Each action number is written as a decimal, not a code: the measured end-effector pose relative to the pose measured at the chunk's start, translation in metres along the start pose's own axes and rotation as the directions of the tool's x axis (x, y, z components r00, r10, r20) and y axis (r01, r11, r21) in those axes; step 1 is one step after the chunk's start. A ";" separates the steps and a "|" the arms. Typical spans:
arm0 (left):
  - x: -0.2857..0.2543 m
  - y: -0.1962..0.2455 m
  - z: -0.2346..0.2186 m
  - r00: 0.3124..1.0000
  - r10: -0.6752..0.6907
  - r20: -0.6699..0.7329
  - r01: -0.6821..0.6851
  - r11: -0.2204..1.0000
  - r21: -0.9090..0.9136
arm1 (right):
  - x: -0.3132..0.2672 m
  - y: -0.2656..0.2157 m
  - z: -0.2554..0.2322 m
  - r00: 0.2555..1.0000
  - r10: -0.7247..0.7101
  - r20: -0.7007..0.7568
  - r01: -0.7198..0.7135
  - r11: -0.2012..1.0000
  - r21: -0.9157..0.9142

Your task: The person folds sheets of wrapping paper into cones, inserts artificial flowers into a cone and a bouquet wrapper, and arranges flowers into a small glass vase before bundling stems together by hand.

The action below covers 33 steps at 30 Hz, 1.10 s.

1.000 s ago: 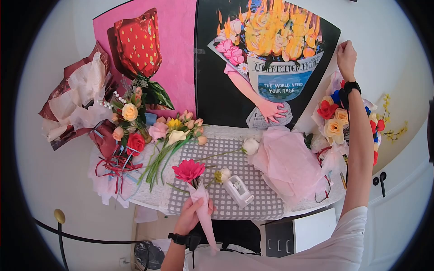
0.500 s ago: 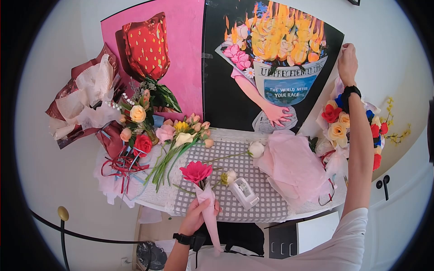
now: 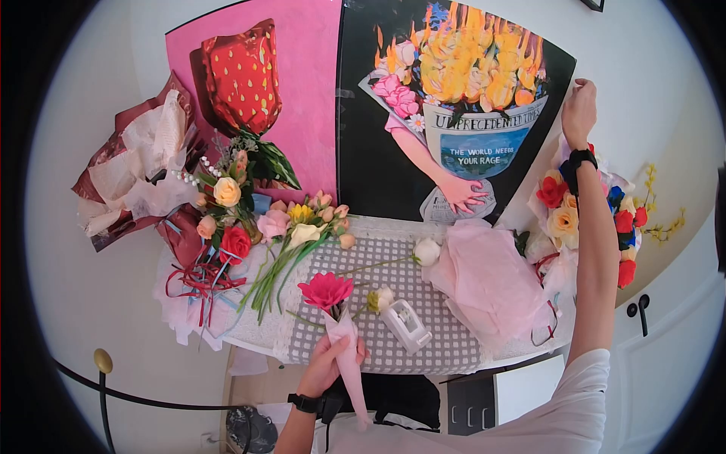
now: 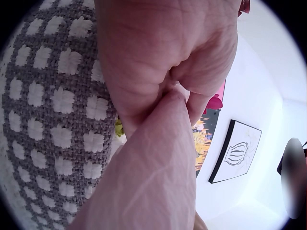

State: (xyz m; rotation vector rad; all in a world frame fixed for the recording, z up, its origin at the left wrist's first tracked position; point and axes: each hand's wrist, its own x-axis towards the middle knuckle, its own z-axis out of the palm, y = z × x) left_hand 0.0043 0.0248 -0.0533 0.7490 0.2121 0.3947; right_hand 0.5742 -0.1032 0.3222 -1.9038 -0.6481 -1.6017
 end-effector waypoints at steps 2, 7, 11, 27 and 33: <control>0.000 -0.001 -0.001 1.000 -0.006 -0.007 0.006 1.000 0.000 | -0.001 -0.003 -0.002 1.000 0.024 0.002 -0.024 1.000 -0.008; 0.000 -0.001 -0.001 1.000 -0.010 0.007 0.010 1.000 0.003 | -0.003 -0.001 -0.002 0.997 0.035 -0.074 -0.036 0.999 -0.013; 0.001 -0.002 -0.001 1.000 -0.008 0.006 0.008 1.000 -0.006 | -0.003 0.003 -0.009 0.999 0.039 -0.004 -0.040 0.999 -0.032; -0.001 0.001 0.003 1.000 0.010 -0.002 -0.010 1.000 0.008 | 0.008 0.024 -0.007 0.993 0.073 0.093 -0.091 0.972 0.218; 0.000 -0.002 0.000 1.000 0.004 0.000 -0.004 1.000 0.004 | 0.007 0.011 -0.016 0.995 -0.100 0.028 0.094 0.983 0.156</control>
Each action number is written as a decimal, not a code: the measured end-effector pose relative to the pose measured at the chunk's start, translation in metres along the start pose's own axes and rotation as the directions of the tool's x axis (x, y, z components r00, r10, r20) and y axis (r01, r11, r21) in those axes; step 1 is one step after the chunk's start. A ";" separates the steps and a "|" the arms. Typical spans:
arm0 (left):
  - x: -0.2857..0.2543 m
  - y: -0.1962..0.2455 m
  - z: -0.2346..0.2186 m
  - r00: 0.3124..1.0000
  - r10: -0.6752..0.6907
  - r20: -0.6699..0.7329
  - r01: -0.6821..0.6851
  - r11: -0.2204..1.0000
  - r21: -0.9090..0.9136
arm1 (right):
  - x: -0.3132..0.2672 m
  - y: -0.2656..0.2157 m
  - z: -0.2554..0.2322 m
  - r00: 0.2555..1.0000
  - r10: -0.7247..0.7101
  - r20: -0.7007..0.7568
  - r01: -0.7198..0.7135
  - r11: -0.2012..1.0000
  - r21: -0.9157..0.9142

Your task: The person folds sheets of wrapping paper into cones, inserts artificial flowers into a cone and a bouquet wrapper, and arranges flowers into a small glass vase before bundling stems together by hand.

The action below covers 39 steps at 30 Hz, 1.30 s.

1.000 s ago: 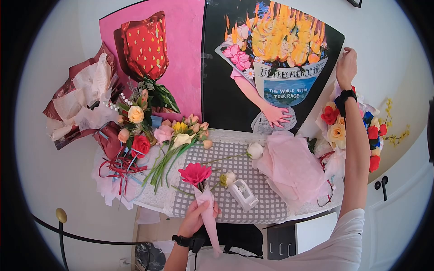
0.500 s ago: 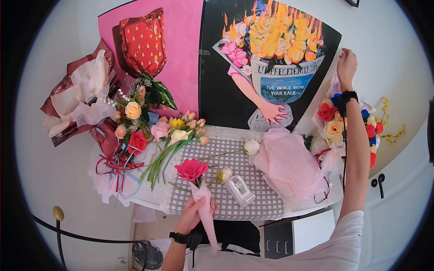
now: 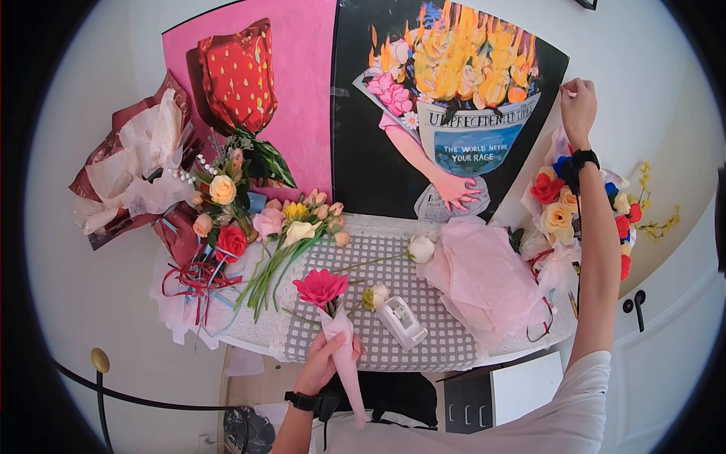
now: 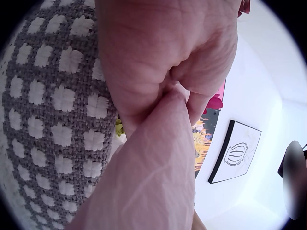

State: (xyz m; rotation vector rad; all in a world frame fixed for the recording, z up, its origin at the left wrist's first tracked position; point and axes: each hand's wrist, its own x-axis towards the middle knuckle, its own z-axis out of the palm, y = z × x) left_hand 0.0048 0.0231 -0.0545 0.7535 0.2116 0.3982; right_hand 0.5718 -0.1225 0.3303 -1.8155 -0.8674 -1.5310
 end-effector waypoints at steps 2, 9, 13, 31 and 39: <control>0.001 0.000 0.000 1.000 0.002 -0.007 -0.002 1.000 0.001 | 0.001 -0.008 -0.005 0.999 -0.053 -0.003 0.053 0.999 -0.001; 0.001 0.002 0.001 1.000 -0.001 -0.005 0.001 1.000 -0.003 | 0.007 -0.004 -0.001 0.959 -0.277 0.059 0.280 0.959 -0.037; 0.001 0.001 -0.001 1.000 -0.005 0.009 0.005 1.000 0.002 | 0.007 -0.006 -0.005 0.960 -0.276 0.048 0.274 0.960 0.056; -0.001 -0.001 -0.005 1.000 -0.022 -0.008 0.022 1.000 0.005 | 0.014 -0.009 -0.016 0.966 -0.232 0.117 0.219 0.969 0.113; -0.001 -0.001 -0.005 1.000 -0.025 -0.011 0.025 1.000 0.011 | 0.011 0.006 -0.011 0.994 0.048 0.100 -0.080 0.938 0.338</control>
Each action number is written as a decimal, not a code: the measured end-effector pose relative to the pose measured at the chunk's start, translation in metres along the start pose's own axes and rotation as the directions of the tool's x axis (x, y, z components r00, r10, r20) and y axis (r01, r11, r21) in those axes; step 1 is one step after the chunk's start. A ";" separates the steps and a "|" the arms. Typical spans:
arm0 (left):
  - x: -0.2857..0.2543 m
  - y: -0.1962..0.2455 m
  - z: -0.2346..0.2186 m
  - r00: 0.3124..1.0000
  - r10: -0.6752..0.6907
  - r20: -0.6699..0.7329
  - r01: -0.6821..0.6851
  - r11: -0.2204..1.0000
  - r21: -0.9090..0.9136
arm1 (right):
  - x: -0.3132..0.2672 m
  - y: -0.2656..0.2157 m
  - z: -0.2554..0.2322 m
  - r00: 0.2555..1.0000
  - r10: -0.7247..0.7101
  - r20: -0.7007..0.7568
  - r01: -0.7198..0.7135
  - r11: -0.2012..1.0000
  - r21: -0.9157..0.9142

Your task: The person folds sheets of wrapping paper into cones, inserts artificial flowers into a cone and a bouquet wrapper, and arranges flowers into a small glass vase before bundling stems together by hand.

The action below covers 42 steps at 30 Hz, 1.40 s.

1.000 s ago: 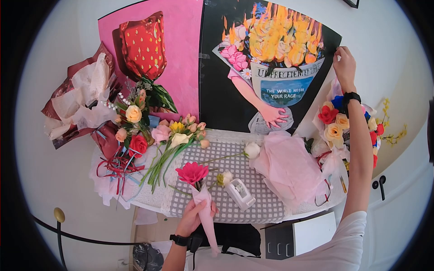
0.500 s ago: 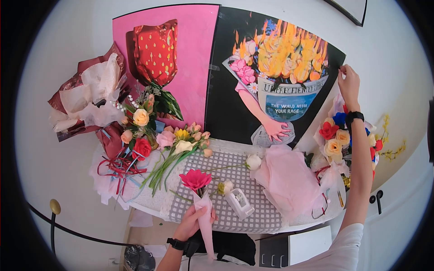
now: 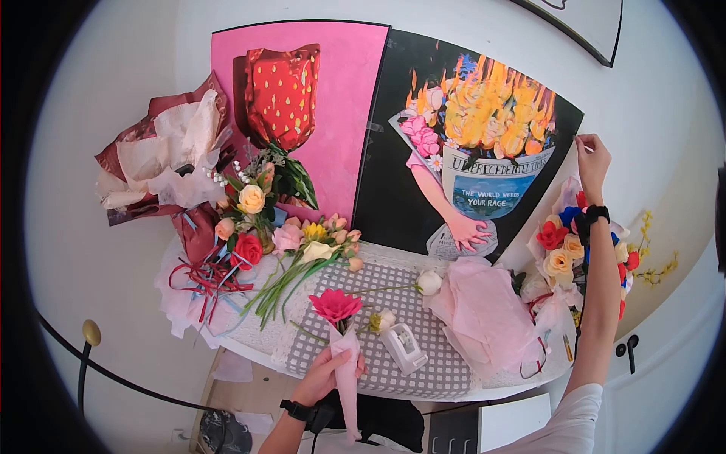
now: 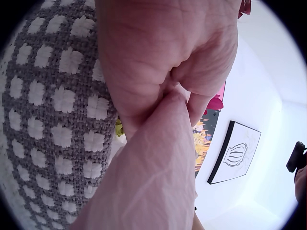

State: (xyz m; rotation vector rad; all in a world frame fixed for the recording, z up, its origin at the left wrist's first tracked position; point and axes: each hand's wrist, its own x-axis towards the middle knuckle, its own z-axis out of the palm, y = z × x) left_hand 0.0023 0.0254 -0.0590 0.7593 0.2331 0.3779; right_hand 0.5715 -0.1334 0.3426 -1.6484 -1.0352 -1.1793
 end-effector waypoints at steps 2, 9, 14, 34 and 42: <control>0.000 0.000 -0.001 1.000 -0.001 0.031 0.002 1.000 -0.027 | 0.001 0.006 0.000 0.999 0.040 -0.010 -0.040 0.999 0.003; 0.000 0.000 -0.002 1.000 -0.022 0.022 0.022 0.999 -0.026 | 0.002 0.027 0.001 0.969 0.248 0.003 -0.241 0.939 0.247; 0.002 -0.002 -0.003 1.000 -0.004 0.031 0.004 1.000 -0.008 | -0.003 0.028 -0.001 0.926 0.377 0.016 -0.351 0.845 0.403; 0.001 0.000 0.004 1.000 0.022 0.014 -0.022 1.000 -0.019 | -0.010 0.030 0.017 0.828 0.549 0.114 -0.516 0.667 0.537; 0.002 0.001 0.004 1.000 0.019 0.003 -0.019 1.000 -0.019 | -0.010 0.031 0.020 0.815 0.569 0.108 -0.530 0.658 0.534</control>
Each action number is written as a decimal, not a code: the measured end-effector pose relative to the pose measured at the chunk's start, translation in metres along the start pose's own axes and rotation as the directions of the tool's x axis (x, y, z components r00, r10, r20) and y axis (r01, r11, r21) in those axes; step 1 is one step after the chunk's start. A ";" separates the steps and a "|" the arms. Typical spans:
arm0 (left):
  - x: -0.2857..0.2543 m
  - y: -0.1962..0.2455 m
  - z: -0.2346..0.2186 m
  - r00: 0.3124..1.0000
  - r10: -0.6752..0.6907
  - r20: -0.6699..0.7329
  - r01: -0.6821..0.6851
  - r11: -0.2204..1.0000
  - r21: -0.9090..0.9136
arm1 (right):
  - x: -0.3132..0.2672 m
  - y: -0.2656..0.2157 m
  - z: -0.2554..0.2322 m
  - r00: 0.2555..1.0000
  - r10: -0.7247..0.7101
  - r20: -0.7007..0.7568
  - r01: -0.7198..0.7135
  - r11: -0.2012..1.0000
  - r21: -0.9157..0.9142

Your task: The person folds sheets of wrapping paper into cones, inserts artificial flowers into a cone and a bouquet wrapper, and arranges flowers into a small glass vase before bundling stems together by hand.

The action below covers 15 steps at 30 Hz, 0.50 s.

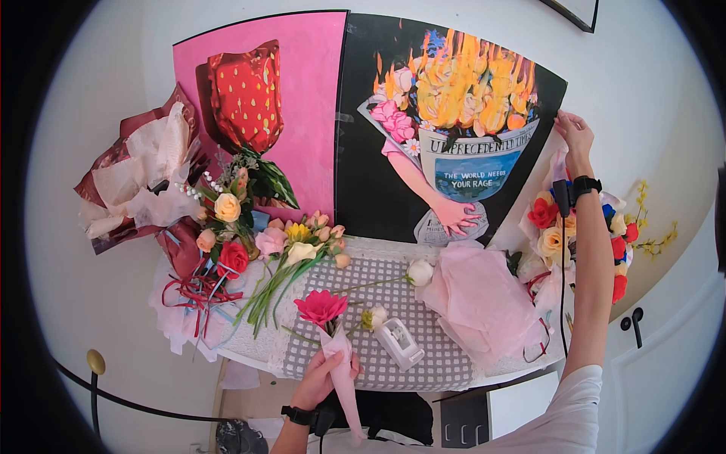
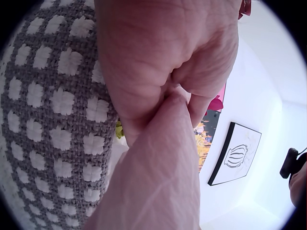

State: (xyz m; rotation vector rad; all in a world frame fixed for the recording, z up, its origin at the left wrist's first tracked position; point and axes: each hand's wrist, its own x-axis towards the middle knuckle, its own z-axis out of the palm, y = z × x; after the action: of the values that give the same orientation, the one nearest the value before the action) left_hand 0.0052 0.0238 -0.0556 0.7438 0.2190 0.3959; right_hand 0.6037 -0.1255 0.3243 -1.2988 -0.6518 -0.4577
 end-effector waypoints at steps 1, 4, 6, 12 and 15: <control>0.000 0.001 0.001 1.000 -0.001 0.001 0.001 1.000 0.004 | 0.000 0.001 -0.001 1.000 0.011 -0.005 -0.011 1.000 0.011; 0.001 0.001 0.000 1.000 -0.006 0.005 0.005 1.000 0.011 | 0.002 0.005 -0.005 1.000 0.011 0.006 -0.011 1.000 0.012; 0.001 0.000 0.000 1.000 -0.009 0.006 0.009 1.000 0.013 | 0.004 0.008 -0.007 1.000 0.011 0.003 -0.011 1.000 0.014; 0.000 0.001 0.000 1.000 -0.012 0.004 0.012 1.000 0.011 | 0.000 0.003 -0.008 0.999 -0.021 0.045 0.017 0.997 0.077; 0.000 0.001 0.001 1.000 -0.001 0.012 0.001 1.000 0.012 | 0.003 0.003 -0.007 0.995 -0.016 0.097 0.010 0.998 0.062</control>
State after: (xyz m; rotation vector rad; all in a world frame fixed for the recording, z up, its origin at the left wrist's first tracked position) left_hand 0.0052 0.0240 -0.0545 0.7579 0.2102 0.3889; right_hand 0.6094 -0.1320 0.3235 -1.2654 -0.7510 -0.3839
